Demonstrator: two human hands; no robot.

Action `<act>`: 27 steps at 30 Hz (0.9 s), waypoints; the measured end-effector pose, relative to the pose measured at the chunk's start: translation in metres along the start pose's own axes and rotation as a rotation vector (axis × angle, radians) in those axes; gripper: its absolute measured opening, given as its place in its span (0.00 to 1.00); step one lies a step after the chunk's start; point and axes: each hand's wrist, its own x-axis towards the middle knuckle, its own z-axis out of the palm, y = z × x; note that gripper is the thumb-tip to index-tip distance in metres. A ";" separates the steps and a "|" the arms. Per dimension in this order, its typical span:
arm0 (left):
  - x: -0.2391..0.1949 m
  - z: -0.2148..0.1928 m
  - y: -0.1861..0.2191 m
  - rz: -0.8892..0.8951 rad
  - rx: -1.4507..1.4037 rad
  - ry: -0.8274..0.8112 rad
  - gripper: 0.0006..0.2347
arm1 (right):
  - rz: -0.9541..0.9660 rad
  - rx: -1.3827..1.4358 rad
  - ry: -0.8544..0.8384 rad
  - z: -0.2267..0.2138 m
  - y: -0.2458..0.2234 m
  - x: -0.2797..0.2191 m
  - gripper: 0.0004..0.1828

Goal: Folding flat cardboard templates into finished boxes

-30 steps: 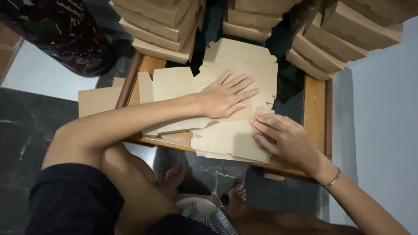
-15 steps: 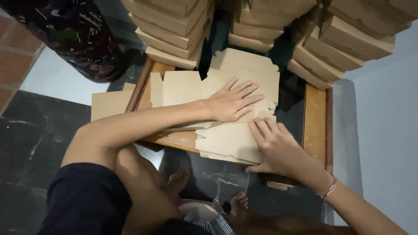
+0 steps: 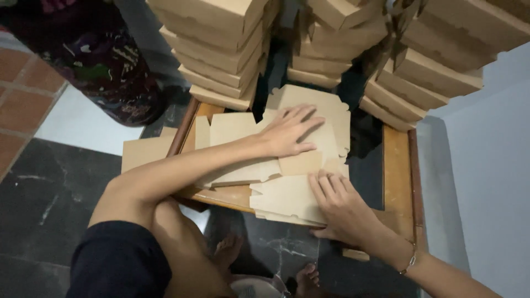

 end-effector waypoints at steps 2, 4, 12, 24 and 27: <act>0.007 0.020 -0.020 -0.001 0.054 0.082 0.32 | -0.006 0.069 0.033 -0.020 0.006 0.003 0.74; 0.011 0.031 -0.030 -0.005 0.103 0.165 0.36 | -0.015 0.139 0.063 -0.031 0.012 0.004 0.75; 0.012 0.019 -0.025 -0.097 0.039 0.162 0.38 | -0.025 0.473 0.173 -0.040 0.031 0.006 0.64; 0.014 -0.008 -0.015 -0.150 -0.072 0.009 0.39 | -0.049 0.435 -0.009 -0.011 0.034 0.011 0.65; 0.016 -0.007 -0.014 -0.148 -0.060 0.022 0.37 | -0.039 0.395 0.006 -0.017 0.031 0.017 0.64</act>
